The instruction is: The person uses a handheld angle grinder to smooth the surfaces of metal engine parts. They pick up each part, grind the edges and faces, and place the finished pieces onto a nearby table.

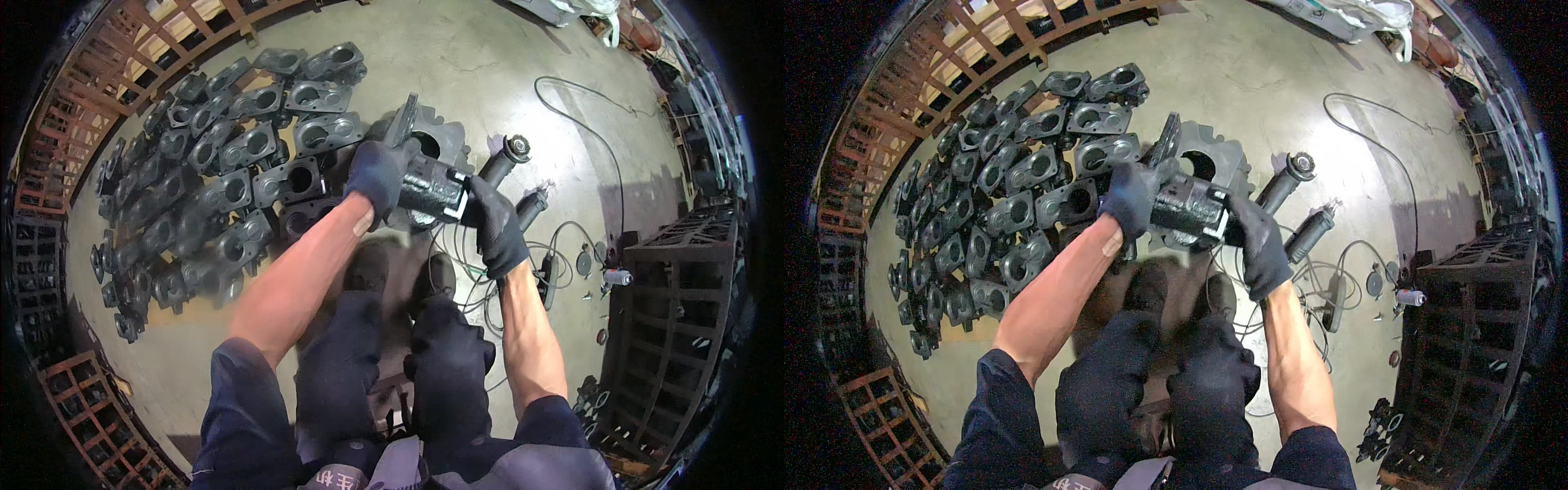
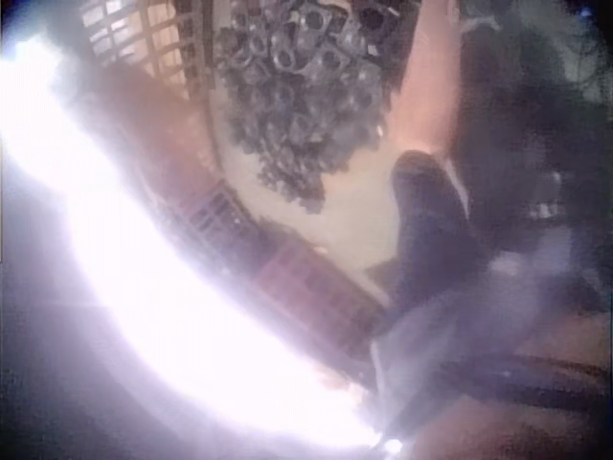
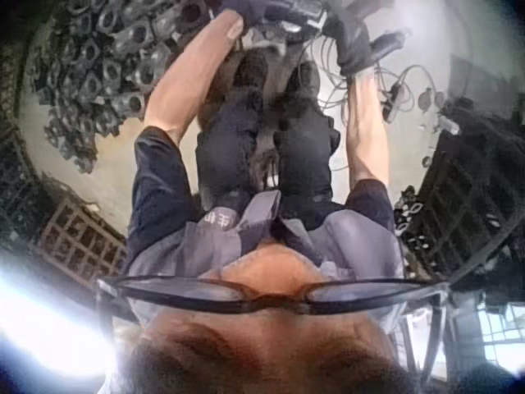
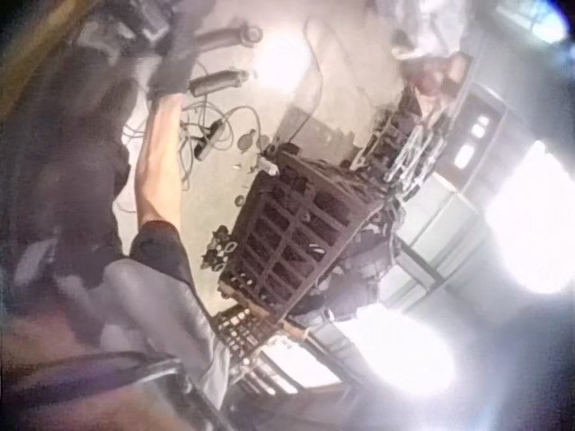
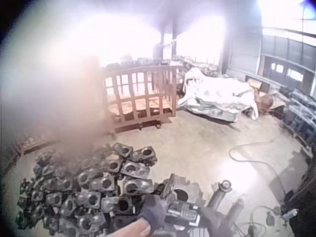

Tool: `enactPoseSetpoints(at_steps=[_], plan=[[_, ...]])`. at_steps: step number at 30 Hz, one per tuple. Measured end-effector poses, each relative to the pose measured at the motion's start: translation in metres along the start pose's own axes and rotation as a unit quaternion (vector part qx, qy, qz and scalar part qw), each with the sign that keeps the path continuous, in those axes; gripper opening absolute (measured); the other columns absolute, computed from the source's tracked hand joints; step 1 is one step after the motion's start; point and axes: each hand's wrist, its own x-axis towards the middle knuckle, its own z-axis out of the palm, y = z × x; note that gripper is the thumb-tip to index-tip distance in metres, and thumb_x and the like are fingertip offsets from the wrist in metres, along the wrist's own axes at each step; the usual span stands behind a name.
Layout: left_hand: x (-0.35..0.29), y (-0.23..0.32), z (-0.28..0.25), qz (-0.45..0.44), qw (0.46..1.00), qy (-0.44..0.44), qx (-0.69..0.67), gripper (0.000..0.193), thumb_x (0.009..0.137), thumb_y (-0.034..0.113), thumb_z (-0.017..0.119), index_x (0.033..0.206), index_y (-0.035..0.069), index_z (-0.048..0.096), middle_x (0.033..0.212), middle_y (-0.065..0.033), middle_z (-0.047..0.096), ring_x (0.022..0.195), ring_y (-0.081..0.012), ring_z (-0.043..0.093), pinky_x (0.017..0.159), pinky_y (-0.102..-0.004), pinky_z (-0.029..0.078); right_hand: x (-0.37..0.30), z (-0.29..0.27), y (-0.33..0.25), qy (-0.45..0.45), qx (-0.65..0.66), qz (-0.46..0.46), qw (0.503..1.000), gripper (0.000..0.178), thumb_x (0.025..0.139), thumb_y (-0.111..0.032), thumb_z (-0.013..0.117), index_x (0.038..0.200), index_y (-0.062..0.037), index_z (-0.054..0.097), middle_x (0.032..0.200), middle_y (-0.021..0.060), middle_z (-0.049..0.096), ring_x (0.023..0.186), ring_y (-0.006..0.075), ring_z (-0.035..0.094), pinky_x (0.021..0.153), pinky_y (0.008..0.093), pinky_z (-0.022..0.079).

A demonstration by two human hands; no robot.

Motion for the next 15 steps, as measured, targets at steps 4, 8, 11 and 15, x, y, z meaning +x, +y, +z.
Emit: enactPoseSetpoints(at_steps=[4, 8, 11, 15], plan=[[0.058, -0.046, 0.024, 0.173, 0.985, -0.003, 0.018, 0.039, 0.097, 0.037, 0.060, 0.104, 0.000, 0.070, 0.085, -0.0142, 0.070, 0.071, -0.0212, 0.064, 0.065, -0.0364, 0.052, 0.051, -0.015, 0.033, 0.051, 0.022, 0.108, 0.993, 0.028, 0.096, -0.018, 0.057, 0.114, 0.0017, 0.068, 0.101, 0.0120, 0.068, 0.085, 0.0165, 0.066, 0.072, 0.0300, 0.054], [0.065, -0.015, 0.016, 0.279, 0.949, -0.007, 0.148, 0.037, 0.089, 0.031, 0.066, 0.111, 0.002, 0.067, 0.091, -0.0172, 0.069, 0.080, -0.0236, 0.065, 0.073, -0.0371, 0.052, 0.076, -0.026, 0.055, 0.065, -0.033, 0.103, 0.992, 0.024, 0.097, -0.014, 0.056, 0.104, 0.0037, 0.071, 0.087, 0.0060, 0.068, 0.073, 0.0139, 0.063, 0.061, 0.0275, 0.051], [0.045, 0.062, 0.004, 0.096, 0.991, -0.085, 0.028, 0.045, 0.086, 0.024, 0.065, 0.124, 0.000, 0.059, 0.102, -0.0220, 0.068, 0.090, -0.0309, 0.067, 0.078, -0.0398, 0.053, 0.089, -0.032, 0.071, 0.061, 0.005, 0.129, 0.990, 0.023, 0.096, -0.011, 0.056, 0.104, 0.0032, 0.072, 0.084, 0.0047, 0.068, 0.069, 0.0146, 0.062, 0.061, 0.0285, 0.051], [0.055, 0.056, 0.022, 0.190, 0.966, -0.029, 0.171, 0.056, 0.083, 0.018, 0.065, 0.133, -0.003, 0.051, 0.102, -0.0274, 0.067, 0.093, -0.0394, 0.067, 0.084, -0.0458, 0.054, 0.111, -0.033, 0.109, 0.018, -0.217, -0.059, 0.974, 0.024, 0.092, -0.007, 0.056, 0.109, 0.0004, 0.071, 0.092, 0.0114, 0.073, 0.079, 0.0209, 0.068, 0.071, 0.0318, 0.054]])
